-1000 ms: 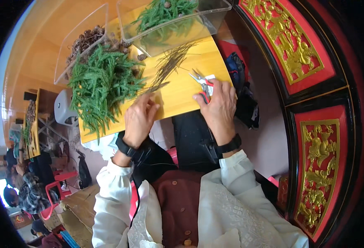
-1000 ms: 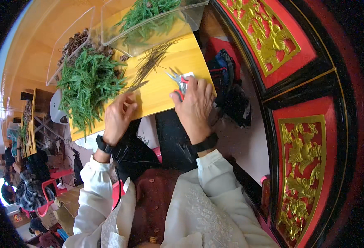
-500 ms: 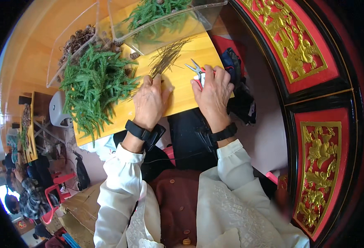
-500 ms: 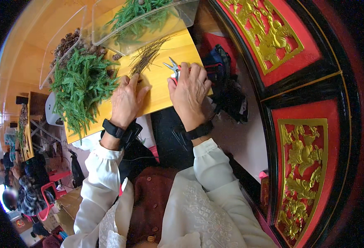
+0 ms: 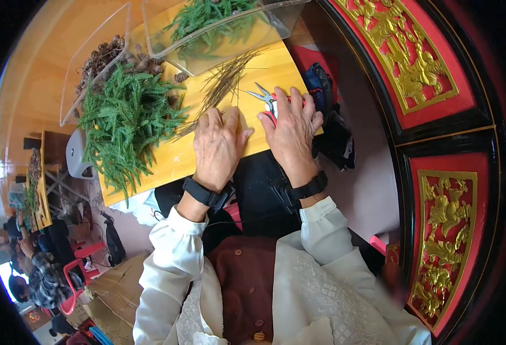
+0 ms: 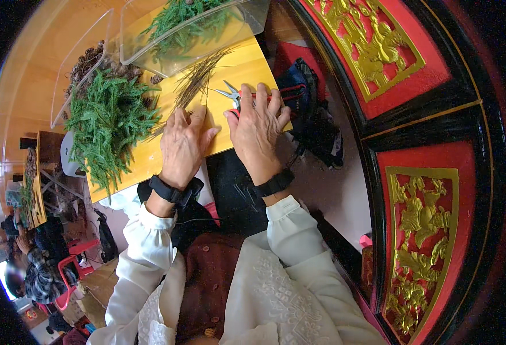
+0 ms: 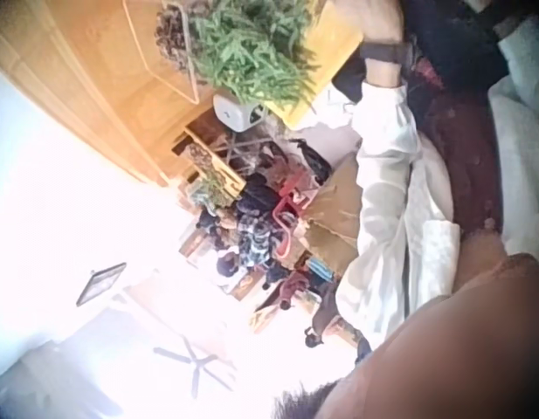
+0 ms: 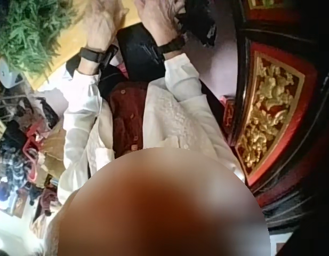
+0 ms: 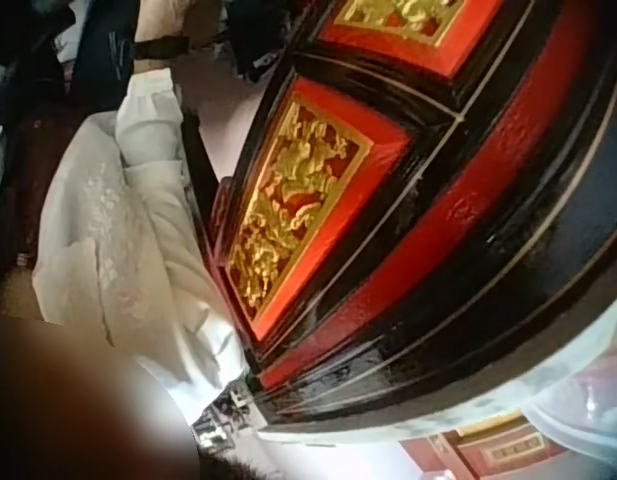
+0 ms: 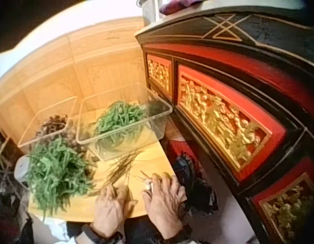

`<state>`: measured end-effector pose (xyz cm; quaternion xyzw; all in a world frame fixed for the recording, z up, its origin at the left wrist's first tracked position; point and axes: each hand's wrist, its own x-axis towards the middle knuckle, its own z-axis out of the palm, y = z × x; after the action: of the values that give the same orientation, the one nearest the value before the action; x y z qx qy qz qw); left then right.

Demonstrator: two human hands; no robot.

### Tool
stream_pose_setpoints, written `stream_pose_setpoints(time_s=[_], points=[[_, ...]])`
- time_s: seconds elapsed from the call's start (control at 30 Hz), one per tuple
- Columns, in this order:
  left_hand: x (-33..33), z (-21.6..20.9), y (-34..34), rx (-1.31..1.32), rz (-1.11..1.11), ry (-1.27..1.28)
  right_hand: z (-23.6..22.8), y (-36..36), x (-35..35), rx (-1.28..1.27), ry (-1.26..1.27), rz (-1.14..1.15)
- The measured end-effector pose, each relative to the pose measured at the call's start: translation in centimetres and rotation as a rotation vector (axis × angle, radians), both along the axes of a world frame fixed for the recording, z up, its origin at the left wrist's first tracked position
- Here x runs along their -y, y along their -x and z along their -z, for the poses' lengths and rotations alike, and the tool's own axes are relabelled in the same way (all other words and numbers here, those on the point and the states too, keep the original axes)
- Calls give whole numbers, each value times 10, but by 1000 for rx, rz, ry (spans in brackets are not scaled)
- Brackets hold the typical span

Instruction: Trimming and preparing small green branches using a cutting tool.

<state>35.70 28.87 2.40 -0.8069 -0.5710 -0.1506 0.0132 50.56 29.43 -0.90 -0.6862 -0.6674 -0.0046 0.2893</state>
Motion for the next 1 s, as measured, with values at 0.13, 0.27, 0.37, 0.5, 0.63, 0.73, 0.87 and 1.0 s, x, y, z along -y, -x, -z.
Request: stream_pose_setpoints(time_s=[0.13, 0.27, 0.37, 0.5, 0.63, 0.73, 0.87, 1.0], points=[[8, 12, -7, -37, 29, -16, 3, -7, 2, -11, -5, 3], [-1, 18, -16, 28, 13, -29, -3, -12, 4, -15, -45, -13], [-5, 18, -19, -25, 21, 8, -1, -16, 4, -25, -41, -21], [11, 17, -21, -114, 45, 8, 3, -18, 2, -45, -38, -29], [40, 24, -19, -143, 59, 35, 9, -22, 2, -60, -47, -31], [46, 38, -13, -151, 73, 9, 10, -21, 3, -73, -46, -39], [49, 45, -5, -180, 173, -181, 12, -18, 5, -82, -62, -61], [55, 36, 4, -106, 243, -450, 5, -10, 7, -155, -118, -124]])
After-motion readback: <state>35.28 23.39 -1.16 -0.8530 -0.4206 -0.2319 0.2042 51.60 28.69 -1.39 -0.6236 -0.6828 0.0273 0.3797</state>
